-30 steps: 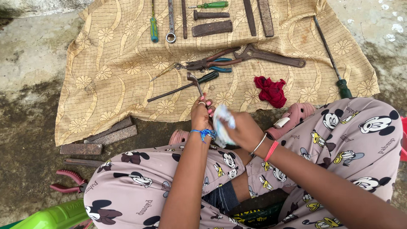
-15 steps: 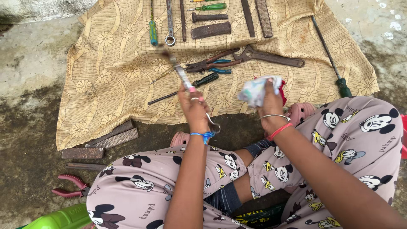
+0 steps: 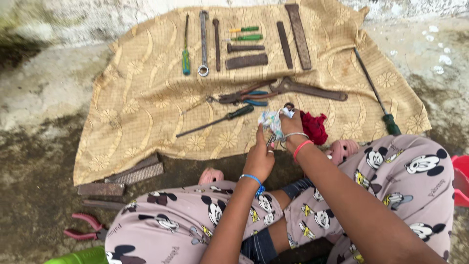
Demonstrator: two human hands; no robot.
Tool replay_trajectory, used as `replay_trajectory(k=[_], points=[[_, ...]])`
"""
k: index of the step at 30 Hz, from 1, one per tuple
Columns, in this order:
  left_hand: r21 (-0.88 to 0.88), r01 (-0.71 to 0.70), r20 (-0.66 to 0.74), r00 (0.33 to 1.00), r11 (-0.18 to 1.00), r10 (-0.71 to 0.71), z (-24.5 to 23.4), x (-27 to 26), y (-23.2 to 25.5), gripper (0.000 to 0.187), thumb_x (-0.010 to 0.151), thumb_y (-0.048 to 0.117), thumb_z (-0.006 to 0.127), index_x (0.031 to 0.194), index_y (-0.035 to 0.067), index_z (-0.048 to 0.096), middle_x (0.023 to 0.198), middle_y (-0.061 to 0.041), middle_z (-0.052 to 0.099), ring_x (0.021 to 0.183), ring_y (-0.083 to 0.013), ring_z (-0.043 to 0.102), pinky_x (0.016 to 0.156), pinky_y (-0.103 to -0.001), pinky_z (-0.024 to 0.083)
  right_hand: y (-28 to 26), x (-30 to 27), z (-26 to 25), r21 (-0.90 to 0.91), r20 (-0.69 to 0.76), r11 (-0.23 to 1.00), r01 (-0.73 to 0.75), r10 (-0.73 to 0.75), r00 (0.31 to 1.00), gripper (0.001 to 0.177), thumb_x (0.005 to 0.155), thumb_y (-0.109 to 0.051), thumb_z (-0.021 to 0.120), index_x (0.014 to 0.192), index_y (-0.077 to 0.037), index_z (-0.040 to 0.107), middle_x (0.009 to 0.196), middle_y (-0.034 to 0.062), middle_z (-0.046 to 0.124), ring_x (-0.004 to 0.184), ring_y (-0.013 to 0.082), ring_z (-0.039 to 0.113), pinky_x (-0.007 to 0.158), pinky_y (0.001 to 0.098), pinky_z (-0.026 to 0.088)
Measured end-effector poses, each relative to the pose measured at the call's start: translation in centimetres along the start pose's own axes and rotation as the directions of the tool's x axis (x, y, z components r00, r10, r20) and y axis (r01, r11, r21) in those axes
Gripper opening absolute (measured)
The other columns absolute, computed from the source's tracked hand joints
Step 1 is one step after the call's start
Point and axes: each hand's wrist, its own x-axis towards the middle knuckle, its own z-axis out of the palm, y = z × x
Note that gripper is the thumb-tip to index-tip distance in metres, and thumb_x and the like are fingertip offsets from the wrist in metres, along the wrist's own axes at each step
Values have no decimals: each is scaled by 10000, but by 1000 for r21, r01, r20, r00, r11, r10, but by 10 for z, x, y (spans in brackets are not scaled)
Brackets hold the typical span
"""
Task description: The person cleans tools by wiping a wrench with cloths, washing a cloth in a bucket of water, and wiping pliers with the cloths.
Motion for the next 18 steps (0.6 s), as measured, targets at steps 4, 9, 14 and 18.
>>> replay_trajectory(k=[4,9,14,18], points=[[-117,161,-69,983,980,-169,-12,6,-6,821,918,120,608,1621,118,183,810,-256,706,763,-426,687,725,-487,513,7,9,-6,-407,179,616,674,-670,721,380,1042,-173,703,1350,-55,513,1157,211,710,1003,329,716,856,462,569],[-536,163,-107,960,829,-258,-8,30,-38,497,1025,280,562,1469,79,464,702,-35,607,540,-152,505,484,-320,391,-15,24,-28,-752,265,525,398,-312,912,678,883,-356,730,1445,-110,441,1194,253,723,1098,389,705,926,445,550],[-931,207,112,946,301,-304,-7,58,-50,377,1025,361,504,1365,202,542,798,14,600,489,-44,383,389,-215,279,-31,20,-33,-813,556,232,534,36,830,763,865,-492,767,1470,-152,448,1314,208,645,1214,348,639,1021,397,518],[-965,146,86,961,220,-263,-27,88,-21,470,1028,454,518,1394,162,479,949,-27,608,601,-70,504,469,-229,400,-52,-26,-1,-497,655,814,301,124,746,608,960,-406,614,1496,-163,459,1064,116,718,949,187,675,813,347,570]])
